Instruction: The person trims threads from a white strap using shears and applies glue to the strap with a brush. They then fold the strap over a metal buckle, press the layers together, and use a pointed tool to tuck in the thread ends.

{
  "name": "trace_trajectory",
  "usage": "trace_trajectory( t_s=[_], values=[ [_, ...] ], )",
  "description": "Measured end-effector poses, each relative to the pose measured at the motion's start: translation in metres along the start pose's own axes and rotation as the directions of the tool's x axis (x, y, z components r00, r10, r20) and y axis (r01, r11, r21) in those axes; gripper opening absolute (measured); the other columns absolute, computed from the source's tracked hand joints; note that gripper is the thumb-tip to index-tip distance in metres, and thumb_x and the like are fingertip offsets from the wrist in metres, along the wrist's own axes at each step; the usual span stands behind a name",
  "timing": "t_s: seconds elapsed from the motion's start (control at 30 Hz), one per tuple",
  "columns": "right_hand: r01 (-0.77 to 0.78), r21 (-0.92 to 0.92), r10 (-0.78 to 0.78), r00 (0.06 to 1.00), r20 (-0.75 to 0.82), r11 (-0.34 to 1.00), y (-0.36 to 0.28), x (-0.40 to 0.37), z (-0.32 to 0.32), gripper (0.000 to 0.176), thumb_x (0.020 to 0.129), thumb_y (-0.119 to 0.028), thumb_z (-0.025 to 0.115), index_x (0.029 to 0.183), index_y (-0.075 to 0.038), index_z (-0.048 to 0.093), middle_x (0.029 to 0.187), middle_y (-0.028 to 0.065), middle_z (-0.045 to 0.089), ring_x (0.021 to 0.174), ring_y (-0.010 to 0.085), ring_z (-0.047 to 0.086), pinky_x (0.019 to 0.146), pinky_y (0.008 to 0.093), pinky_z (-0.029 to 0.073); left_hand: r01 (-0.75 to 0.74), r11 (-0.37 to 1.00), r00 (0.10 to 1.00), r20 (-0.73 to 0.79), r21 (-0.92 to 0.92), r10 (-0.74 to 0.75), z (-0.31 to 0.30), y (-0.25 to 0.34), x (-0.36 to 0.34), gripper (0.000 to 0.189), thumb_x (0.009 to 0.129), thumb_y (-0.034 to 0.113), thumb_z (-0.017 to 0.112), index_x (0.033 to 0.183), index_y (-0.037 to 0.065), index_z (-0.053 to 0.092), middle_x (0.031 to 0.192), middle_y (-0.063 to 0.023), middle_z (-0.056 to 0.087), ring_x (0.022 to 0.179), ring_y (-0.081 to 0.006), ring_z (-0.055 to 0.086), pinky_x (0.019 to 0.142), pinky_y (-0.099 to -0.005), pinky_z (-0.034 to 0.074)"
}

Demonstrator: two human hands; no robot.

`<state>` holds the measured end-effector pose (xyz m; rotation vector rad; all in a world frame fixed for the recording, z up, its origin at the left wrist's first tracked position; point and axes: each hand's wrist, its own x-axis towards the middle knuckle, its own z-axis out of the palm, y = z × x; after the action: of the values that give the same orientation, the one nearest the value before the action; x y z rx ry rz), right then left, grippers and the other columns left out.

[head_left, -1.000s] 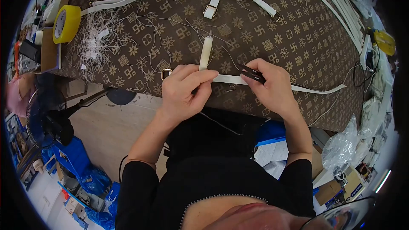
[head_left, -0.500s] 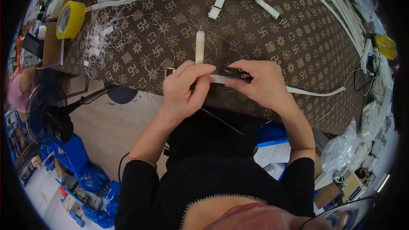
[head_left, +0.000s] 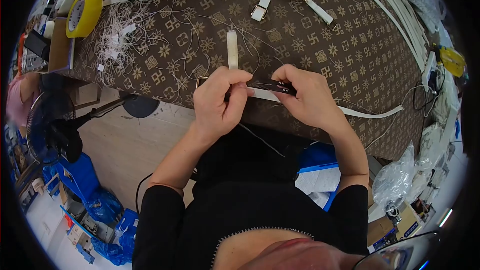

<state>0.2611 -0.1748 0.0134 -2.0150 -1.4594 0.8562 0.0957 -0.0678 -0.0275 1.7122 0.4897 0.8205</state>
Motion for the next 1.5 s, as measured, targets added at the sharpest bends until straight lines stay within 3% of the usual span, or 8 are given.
trace_trajectory(
  t_s=[0.13, 0.37, 0.63, 1.13, 1.23, 1.33, 1.43, 1.5],
  values=[
    [-0.048, 0.204, 0.044, 0.999, 0.024, 0.978, 0.002, -0.003, -0.004, 0.016, 0.082, -0.013, 0.065, 0.092, -0.006, 0.055, 0.076, 0.009, 0.06, 0.068, 0.0263, 0.06, 0.06, 0.0347, 0.045, -0.027, 0.998, 0.999, 0.02, 0.06, 0.026, 0.0, 0.0, 0.001, 0.017, 0.081, -0.008, 0.053, 0.094, 0.001, 0.06, 0.071, -0.0075, 0.057, 0.06, -0.014, 0.063, 0.05, -0.0234, 0.046],
    [0.029, 0.216, -0.014, 0.997, -0.071, 0.976, 0.012, -0.003, 0.001, 0.018, 0.084, -0.015, 0.065, 0.095, -0.004, 0.056, 0.079, 0.011, 0.059, 0.067, 0.0252, 0.056, 0.06, 0.0322, 0.044, -0.079, 0.973, 0.996, 0.055, 0.216, 0.069, 0.001, 0.002, 0.003, 0.02, 0.076, -0.005, 0.059, 0.092, 0.006, 0.063, 0.065, -0.0048, 0.054, 0.052, -0.017, 0.055, 0.047, -0.0274, 0.042],
    [-0.077, 0.478, 0.105, 0.994, -0.031, 0.875, 0.013, -0.006, 0.002, 0.015, 0.084, -0.014, 0.067, 0.09, -0.002, 0.062, 0.066, 0.002, 0.059, 0.058, 0.0068, 0.05, 0.053, 0.0249, 0.04, -0.089, 0.937, 0.983, 0.183, 0.338, 0.027, 0.007, 0.009, 0.016, 0.021, 0.072, 0.009, 0.071, 0.092, 0.015, 0.068, 0.064, -0.0005, 0.052, 0.055, -0.0185, 0.05, 0.053, -0.0295, 0.039],
    [0.135, 0.39, 0.0, 0.946, -0.326, 0.911, 0.011, -0.008, 0.002, 0.007, 0.083, -0.007, 0.066, 0.084, -0.003, 0.06, 0.068, -0.0034, 0.055, 0.061, 0.0009, 0.044, 0.052, 0.0187, 0.034, -0.243, 0.879, 0.931, 0.355, 0.411, 0.091, 0.019, 0.014, 0.038, 0.01, 0.071, 0.016, 0.074, 0.079, 0.015, 0.069, 0.062, 0.0009, 0.052, 0.057, -0.0177, 0.053, 0.057, -0.0303, 0.04],
    [0.254, 0.408, 0.025, 0.823, -0.568, 0.877, -0.001, -0.023, -0.013, 0.012, 0.081, -0.012, 0.069, 0.084, -0.002, 0.063, 0.067, 0.0008, 0.061, 0.058, 0.0058, 0.053, 0.053, 0.021, 0.04, -0.144, 0.955, 0.945, 0.322, 0.26, 0.055, 0.023, 0.013, 0.047, 0.008, 0.073, 0.013, 0.073, 0.08, 0.012, 0.07, 0.065, 0.0, 0.056, 0.056, -0.014, 0.054, 0.054, -0.0279, 0.04],
    [0.414, 0.456, -0.09, 0.81, -0.58, 0.788, 0.003, -0.058, -0.02, 0.005, 0.083, -0.007, 0.066, 0.08, -0.003, 0.064, 0.065, 0.0012, 0.06, 0.055, 0.0028, 0.047, 0.051, 0.0184, 0.034, 0.312, 0.95, 0.901, 0.325, -0.021, -0.289, 0.021, 0.028, 0.059, 0.008, 0.083, 0.009, 0.068, 0.087, 0.002, 0.069, 0.069, 0.0016, 0.059, 0.061, -0.0028, 0.049, 0.054, -0.0192, 0.039],
    [0.104, 0.573, 0.258, 0.818, -0.514, 0.813, -0.001, -0.064, 0.008, 0.009, 0.085, -0.007, 0.065, 0.09, 0.0, 0.067, 0.065, -0.0043, 0.056, 0.056, 0.0001, 0.04, 0.051, 0.0171, 0.031, 0.337, 0.938, 0.88, 0.382, -0.084, -0.282, 0.022, 0.029, 0.07, 0.009, 0.085, 0.009, 0.067, 0.088, 0.0, 0.068, 0.071, 0.003, 0.059, 0.063, -0.0023, 0.049, 0.055, -0.0188, 0.039],
    [0.087, 0.638, 0.327, 0.802, -0.501, 0.765, 0.001, -0.059, 0.021, 0.017, 0.086, -0.007, 0.064, 0.101, 0.001, 0.066, 0.068, -0.0069, 0.054, 0.059, -0.0009, 0.038, 0.052, 0.0163, 0.031, 0.364, 0.924, 0.865, 0.41, -0.113, -0.291, 0.024, 0.034, 0.072, 0.009, 0.086, 0.009, 0.067, 0.089, 0.0, 0.067, 0.074, 0.003, 0.06, 0.066, -0.0024, 0.049, 0.058, -0.0182, 0.039]
  ],
)
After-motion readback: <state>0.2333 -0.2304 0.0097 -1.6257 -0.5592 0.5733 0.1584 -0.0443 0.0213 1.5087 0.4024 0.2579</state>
